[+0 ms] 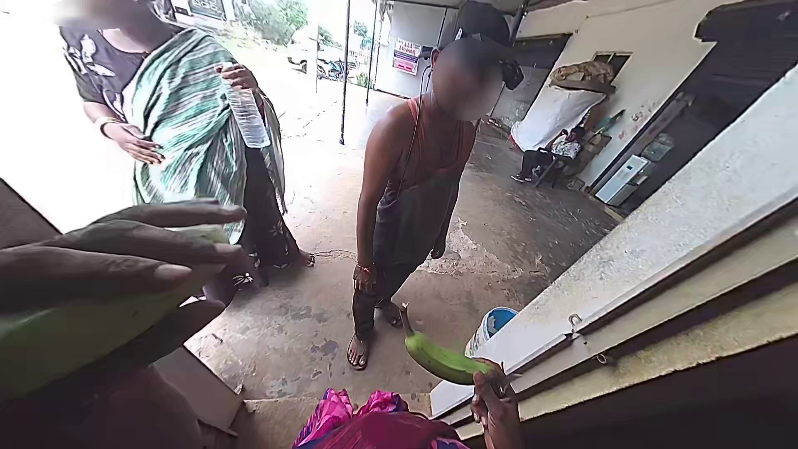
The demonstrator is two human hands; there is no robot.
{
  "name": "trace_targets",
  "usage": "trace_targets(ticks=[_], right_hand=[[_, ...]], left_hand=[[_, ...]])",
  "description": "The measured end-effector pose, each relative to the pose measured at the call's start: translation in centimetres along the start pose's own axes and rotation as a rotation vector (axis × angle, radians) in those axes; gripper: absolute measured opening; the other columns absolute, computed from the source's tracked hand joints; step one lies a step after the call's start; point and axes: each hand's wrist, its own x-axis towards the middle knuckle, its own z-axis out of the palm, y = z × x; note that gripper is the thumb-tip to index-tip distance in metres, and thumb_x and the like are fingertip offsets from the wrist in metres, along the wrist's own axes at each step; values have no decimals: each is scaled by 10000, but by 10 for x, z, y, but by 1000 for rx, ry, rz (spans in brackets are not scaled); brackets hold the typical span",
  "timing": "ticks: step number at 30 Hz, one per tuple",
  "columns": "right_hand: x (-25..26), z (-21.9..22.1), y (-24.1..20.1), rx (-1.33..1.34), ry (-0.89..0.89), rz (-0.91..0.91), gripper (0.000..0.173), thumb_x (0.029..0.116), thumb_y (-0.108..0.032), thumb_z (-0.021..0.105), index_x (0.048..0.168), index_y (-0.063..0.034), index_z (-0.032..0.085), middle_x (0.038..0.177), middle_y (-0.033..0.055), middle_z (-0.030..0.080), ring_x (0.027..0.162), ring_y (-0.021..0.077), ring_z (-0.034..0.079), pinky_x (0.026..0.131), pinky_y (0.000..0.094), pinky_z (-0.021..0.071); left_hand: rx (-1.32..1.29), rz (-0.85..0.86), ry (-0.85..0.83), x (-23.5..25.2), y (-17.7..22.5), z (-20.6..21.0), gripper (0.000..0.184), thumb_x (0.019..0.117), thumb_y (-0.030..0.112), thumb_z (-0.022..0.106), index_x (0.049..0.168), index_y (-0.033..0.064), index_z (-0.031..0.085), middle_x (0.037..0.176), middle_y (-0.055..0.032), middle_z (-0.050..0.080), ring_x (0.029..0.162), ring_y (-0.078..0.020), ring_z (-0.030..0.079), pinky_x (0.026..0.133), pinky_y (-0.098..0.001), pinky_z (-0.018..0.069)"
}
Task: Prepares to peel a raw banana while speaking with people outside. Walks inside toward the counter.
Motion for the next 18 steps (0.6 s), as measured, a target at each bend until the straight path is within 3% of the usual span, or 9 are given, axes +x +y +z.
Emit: trace_targets(ticks=[1,3,5,7,9,11,14,16,18], right_hand=[[4,-3,2,3,-27,17,164,935,-40,595,1092,-64,632,605,-74,641,430,-35,514,427,127,443],[15,-7,-1,4,-83,33,189,926,-52,634,1114,-42,634,634,-65,653,436,-39,507,426,125,436],[23,-7,-10,6,-154,38,217,918,-70,655,1132,-42,638,675,-60,664,443,-43,496,423,121,425],[29,-4,-18,42,-239,37,235,901,-111,689,1130,-73,650,711,-69,682,459,-51,502,433,120,429],[32,-2,-22,105,-361,54,264,888,-205,754,1126,-122,673,725,-80,688,464,-66,498,431,109,421],[38,-3,-26,170,-497,71,325,858,-316,813,1133,-178,708,747,-85,695,481,-74,499,440,103,415],[40,1,-18,217,-650,107,358,859,-352,815,1162,-198,705,766,-83,708,508,-79,522,458,99,422],[37,8,-9,223,-674,130,348,879,-321,804,1175,-185,682,768,-83,706,508,-75,526,462,101,430],[35,13,-6,211,-655,139,333,891,-281,793,1181,-166,677,739,-82,696,495,-67,520,456,107,424]], left_hand=[[-91,-90,-15,-5,-8,21,284,898,210,777,1159,157,679,1115,16,737,1055,-137,706,967,-326,583],[-235,-315,-83,-31,-36,53,347,904,290,770,1225,194,679,1115,64,743,994,-69,710,907,-261,587],[-304,-594,6,-63,-43,95,315,850,389,808,1149,345,720,987,168,738,847,24,694,773,-174,587],[-412,-828,180,-90,-33,135,213,781,325,842,964,345,735,877,154,732,780,5,691,742,-189,588],[-494,-952,289,-113,-19,163,214,753,296,860,934,304,746,888,114,742,821,-30,708,792,-216,596],[-586,-939,263,-122,-16,182,280,759,333,867,1011,301,749,1006,75,771,922,-67,733,861,-247,601],[-767,-797,90,-129,-11,192,395,825,403,830,1193,310,723,1234,55,732,1095,-65,695,953,-243,563],[-785,-764,66,-127,-5,191,401,828,381,832,1205,301,719,1241,54,725,1126,-62,680,973,-235,552],[-687,-793,124,-124,-3,188,369,803,330,853,1153,297,740,1177,55,749,1069,-56,700,938,-223,566]])
